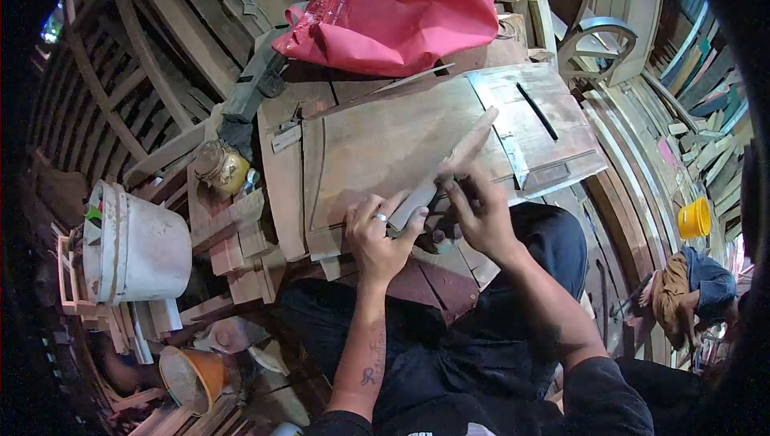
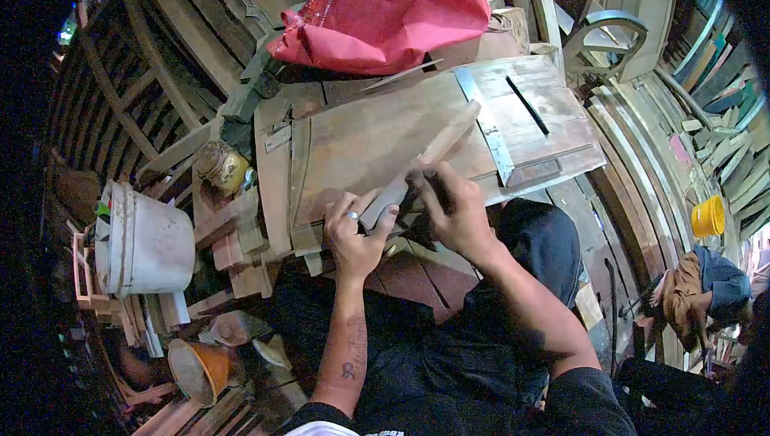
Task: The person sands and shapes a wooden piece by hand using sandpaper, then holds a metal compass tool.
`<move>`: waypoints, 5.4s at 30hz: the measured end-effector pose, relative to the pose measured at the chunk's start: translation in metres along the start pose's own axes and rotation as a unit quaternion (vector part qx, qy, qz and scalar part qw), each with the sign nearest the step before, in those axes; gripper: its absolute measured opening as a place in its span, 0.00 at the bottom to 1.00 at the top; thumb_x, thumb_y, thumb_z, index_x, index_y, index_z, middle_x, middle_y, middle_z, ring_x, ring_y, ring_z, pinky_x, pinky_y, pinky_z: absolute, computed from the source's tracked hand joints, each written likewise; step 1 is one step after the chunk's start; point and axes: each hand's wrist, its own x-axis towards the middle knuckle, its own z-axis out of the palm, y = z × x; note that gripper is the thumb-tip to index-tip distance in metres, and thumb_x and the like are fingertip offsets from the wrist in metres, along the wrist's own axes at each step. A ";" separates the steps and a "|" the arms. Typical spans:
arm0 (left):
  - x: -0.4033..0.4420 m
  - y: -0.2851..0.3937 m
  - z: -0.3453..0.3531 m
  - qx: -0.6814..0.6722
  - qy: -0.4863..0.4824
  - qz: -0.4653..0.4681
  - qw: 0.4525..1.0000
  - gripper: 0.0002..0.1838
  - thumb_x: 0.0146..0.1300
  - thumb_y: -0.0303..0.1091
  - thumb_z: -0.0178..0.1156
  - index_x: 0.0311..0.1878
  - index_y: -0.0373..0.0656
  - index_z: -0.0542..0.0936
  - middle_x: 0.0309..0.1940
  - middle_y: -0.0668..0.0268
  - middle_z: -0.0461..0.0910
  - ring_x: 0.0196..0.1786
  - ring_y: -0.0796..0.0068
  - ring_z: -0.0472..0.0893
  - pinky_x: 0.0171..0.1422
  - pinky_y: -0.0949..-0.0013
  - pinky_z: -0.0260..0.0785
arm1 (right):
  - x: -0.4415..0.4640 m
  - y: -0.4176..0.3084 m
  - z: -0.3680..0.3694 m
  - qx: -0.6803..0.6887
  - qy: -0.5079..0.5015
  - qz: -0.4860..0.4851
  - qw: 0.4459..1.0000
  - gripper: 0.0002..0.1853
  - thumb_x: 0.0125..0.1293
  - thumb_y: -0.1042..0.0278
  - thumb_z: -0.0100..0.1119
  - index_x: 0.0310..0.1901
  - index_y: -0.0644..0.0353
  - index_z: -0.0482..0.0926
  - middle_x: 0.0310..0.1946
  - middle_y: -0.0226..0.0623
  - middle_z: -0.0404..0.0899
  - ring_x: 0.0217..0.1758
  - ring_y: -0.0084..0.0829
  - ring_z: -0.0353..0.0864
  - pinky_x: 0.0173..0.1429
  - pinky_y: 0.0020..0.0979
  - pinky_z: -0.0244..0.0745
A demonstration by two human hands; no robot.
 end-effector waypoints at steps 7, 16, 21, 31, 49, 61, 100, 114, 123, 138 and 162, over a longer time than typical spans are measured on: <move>-0.001 -0.001 -0.001 -0.004 -0.005 -0.001 1.000 0.19 0.62 0.49 0.77 0.48 0.45 0.92 0.33 0.66 0.82 0.37 0.61 0.78 0.47 0.58 0.67 | 0.004 0.008 0.000 0.022 -0.036 -0.011 0.999 0.09 0.75 0.77 0.64 0.54 0.65 0.83 0.39 0.53 0.89 0.41 0.46 0.93 0.45 0.38 0.84; -0.001 -0.003 -0.001 -0.016 -0.014 -0.004 1.000 0.19 0.63 0.51 0.76 0.48 0.46 0.92 0.33 0.66 0.81 0.37 0.60 0.79 0.48 0.58 0.66 | -0.007 -0.011 0.003 0.001 -0.102 -0.032 0.994 0.08 0.75 0.77 0.65 0.53 0.65 0.82 0.36 0.53 0.88 0.39 0.47 0.93 0.43 0.39 0.84; 0.001 0.001 -0.003 -0.011 -0.002 -0.006 1.000 0.19 0.63 0.50 0.76 0.48 0.46 0.92 0.33 0.66 0.82 0.37 0.61 0.79 0.48 0.58 0.66 | 0.010 0.005 -0.004 -0.048 -0.021 -0.067 0.996 0.10 0.76 0.78 0.63 0.56 0.64 0.79 0.37 0.51 0.89 0.39 0.46 0.93 0.42 0.38 0.83; -0.001 -0.003 -0.001 -0.002 -0.007 0.001 1.000 0.19 0.64 0.50 0.75 0.49 0.47 0.92 0.33 0.66 0.82 0.38 0.60 0.80 0.48 0.57 0.67 | 0.003 0.005 -0.003 -0.028 -0.052 -0.037 0.998 0.10 0.75 0.76 0.65 0.55 0.65 0.78 0.38 0.54 0.89 0.41 0.51 0.93 0.42 0.43 0.84; -0.001 -0.002 0.000 -0.005 -0.002 0.007 1.000 0.18 0.63 0.48 0.77 0.47 0.45 0.92 0.32 0.66 0.81 0.38 0.61 0.81 0.48 0.57 0.67 | -0.001 0.006 -0.004 0.036 -0.062 0.006 0.997 0.07 0.75 0.76 0.65 0.52 0.64 0.81 0.33 0.52 0.88 0.35 0.44 0.93 0.40 0.38 0.82; -0.001 -0.001 -0.001 -0.007 -0.009 -0.001 1.000 0.19 0.64 0.49 0.76 0.49 0.44 0.92 0.33 0.66 0.82 0.39 0.60 0.81 0.49 0.56 0.67 | 0.000 -0.002 -0.006 0.011 -0.070 -0.020 0.997 0.07 0.76 0.77 0.64 0.52 0.64 0.81 0.39 0.50 0.90 0.39 0.44 0.94 0.43 0.38 0.84; -0.002 -0.004 0.001 0.003 -0.003 0.003 1.000 0.19 0.64 0.49 0.76 0.47 0.45 0.92 0.33 0.66 0.82 0.38 0.60 0.81 0.48 0.57 0.67 | -0.005 -0.006 -0.003 -0.032 -0.127 -0.035 0.991 0.10 0.74 0.79 0.64 0.54 0.64 0.83 0.36 0.49 0.90 0.35 0.43 0.92 0.41 0.38 0.83; -0.001 -0.003 0.000 -0.004 -0.009 -0.002 1.000 0.19 0.64 0.48 0.76 0.48 0.43 0.91 0.33 0.65 0.82 0.38 0.60 0.80 0.50 0.57 0.67 | -0.008 0.007 -0.001 -0.046 -0.115 -0.098 0.988 0.10 0.75 0.84 0.59 0.54 0.67 0.83 0.36 0.39 0.89 0.31 0.25 0.88 0.36 0.29 0.80; 0.000 0.001 -0.002 0.005 -0.005 0.006 1.000 0.19 0.64 0.48 0.75 0.48 0.43 0.91 0.34 0.65 0.84 0.39 0.60 0.82 0.50 0.57 0.68 | -0.001 0.004 -0.007 0.003 -0.077 -0.030 0.997 0.11 0.71 0.83 0.63 0.53 0.64 0.83 0.39 0.52 0.89 0.43 0.46 0.94 0.47 0.37 0.85; 0.000 -0.001 -0.001 -0.010 0.000 0.009 1.000 0.18 0.65 0.47 0.75 0.48 0.43 0.91 0.33 0.65 0.82 0.37 0.60 0.80 0.48 0.57 0.67 | -0.007 -0.009 -0.003 0.010 -0.132 0.010 0.991 0.09 0.74 0.77 0.65 0.53 0.64 0.80 0.31 0.47 0.86 0.33 0.46 0.91 0.40 0.38 0.82; 0.000 -0.001 -0.001 -0.001 -0.001 0.020 1.000 0.19 0.63 0.45 0.77 0.47 0.39 0.91 0.32 0.63 0.82 0.36 0.59 0.80 0.48 0.56 0.68 | -0.002 0.003 0.003 0.056 -0.032 -0.018 0.998 0.07 0.77 0.75 0.65 0.52 0.65 0.82 0.33 0.33 0.85 0.35 0.18 0.85 0.37 0.25 0.75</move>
